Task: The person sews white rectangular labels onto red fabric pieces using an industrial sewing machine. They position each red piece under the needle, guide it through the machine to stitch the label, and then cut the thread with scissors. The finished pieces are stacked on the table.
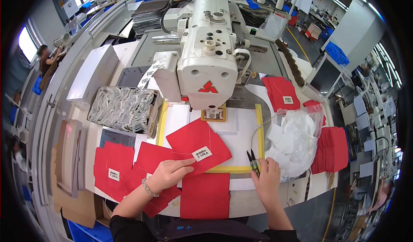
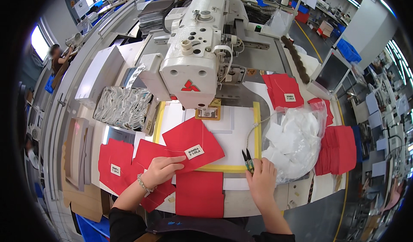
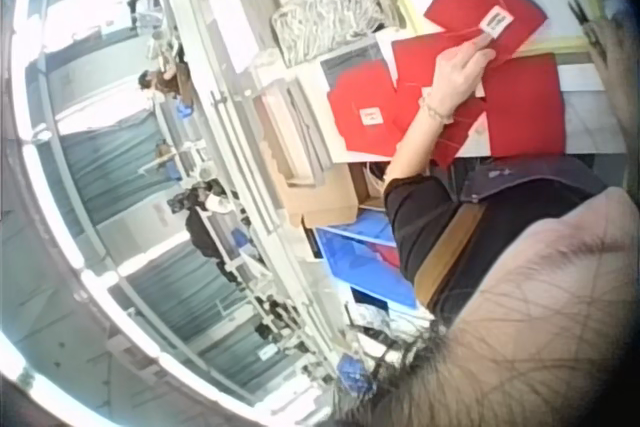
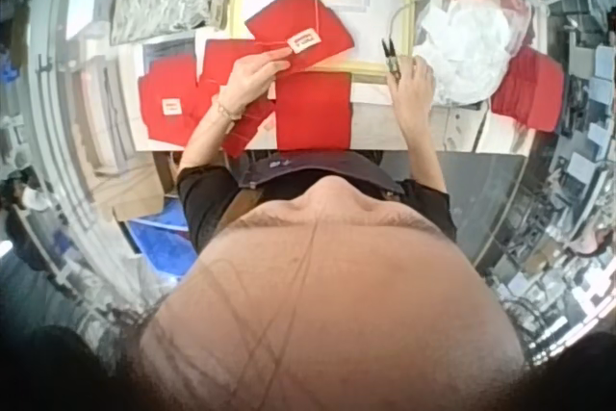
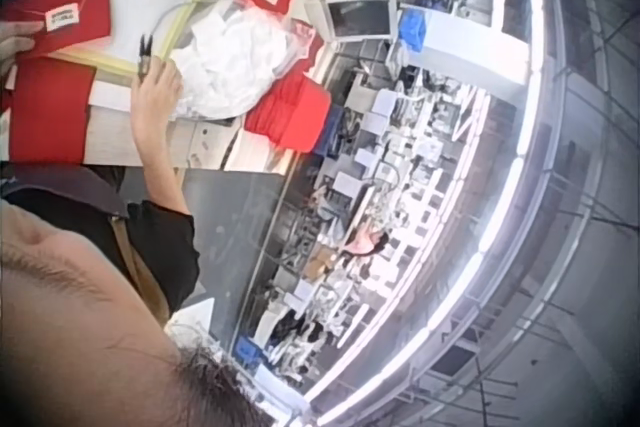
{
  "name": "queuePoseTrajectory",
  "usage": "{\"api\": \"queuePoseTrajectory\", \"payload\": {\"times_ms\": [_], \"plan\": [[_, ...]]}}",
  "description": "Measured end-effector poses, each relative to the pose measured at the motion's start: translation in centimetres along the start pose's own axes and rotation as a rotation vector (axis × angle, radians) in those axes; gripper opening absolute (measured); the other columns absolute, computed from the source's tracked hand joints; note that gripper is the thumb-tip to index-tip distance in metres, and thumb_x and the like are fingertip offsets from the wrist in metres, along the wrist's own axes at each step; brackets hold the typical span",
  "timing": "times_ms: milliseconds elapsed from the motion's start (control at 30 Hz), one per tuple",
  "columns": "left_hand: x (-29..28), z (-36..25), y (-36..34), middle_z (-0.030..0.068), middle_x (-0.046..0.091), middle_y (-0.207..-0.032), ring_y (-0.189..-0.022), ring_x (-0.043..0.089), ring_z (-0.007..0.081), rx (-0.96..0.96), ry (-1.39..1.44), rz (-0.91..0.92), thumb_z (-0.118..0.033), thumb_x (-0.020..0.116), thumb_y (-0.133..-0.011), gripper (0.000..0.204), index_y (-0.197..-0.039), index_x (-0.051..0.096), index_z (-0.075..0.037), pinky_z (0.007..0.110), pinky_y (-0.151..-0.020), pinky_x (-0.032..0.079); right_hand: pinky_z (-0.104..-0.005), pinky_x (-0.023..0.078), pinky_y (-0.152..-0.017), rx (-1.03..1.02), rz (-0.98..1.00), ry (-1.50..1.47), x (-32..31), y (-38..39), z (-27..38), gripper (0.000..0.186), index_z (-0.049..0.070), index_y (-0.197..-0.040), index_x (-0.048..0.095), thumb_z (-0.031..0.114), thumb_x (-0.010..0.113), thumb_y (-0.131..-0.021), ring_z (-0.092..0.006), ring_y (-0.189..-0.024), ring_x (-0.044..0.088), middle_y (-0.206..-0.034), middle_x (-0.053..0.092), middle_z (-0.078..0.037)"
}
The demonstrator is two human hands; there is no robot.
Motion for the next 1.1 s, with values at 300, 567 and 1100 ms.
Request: {"api": "queuePoseTrajectory", "payload": {"times_ms": [300, 567, 1100], "plan": [[-1.1, -2.5, 0.7, 0.0101, 0.070, -0.101, -0.064, 0.063, 0.0127, 0.214, -0.269, 0.028, -0.006, 0.067, -0.073, 0.029, -0.102, 0.068, -0.001, 0.026, -0.056, 0.050, -0.0396, 0.044, -0.073, -0.122, 0.023, 0.059, 1.7, 0.3, -1.4, 0.022, 0.005, -0.097, 0.063, 0.007, 0.069, -0.076, -0.0261, -0.084, 0.056, -0.083, 0.057, -0.007], [-1.2, -3.4, 2.7, 0.0117, 0.070, -0.101, -0.068, 0.064, 0.0136, 0.169, -0.372, 0.078, -0.005, 0.066, -0.074, 0.033, -0.106, 0.067, 0.001, 0.026, -0.061, 0.052, -0.0321, 0.047, -0.081, 0.021, 0.145, -0.780, -1.0, -4.3, -0.3, 0.017, -0.002, -0.110, 0.061, 0.002, 0.053, -0.095, -0.0244, -0.090, 0.062, -0.096, 0.065, -0.013], [-2.9, -3.4, 5.2, 0.0133, 0.070, -0.101, -0.072, 0.067, 0.0187, 0.027, -0.342, 0.023, -0.006, 0.068, -0.076, 0.035, -0.109, 0.067, 0.002, 0.030, -0.063, 0.056, -0.0301, 0.039, -0.058, -0.720, -0.139, 0.026, 3.8, -12.4, 6.6, 0.040, 0.018, -0.122, 0.067, 0.022, 0.070, -0.083, -0.0139, -0.068, 0.052, -0.078, 0.051, 0.002]]}}
Point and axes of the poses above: each hand's wrist, its own y-axis away from the middle knuckle, its own x-axis out of the palm, z = x × y, the point moved 2 cm from there along -y, towards the middle knuckle
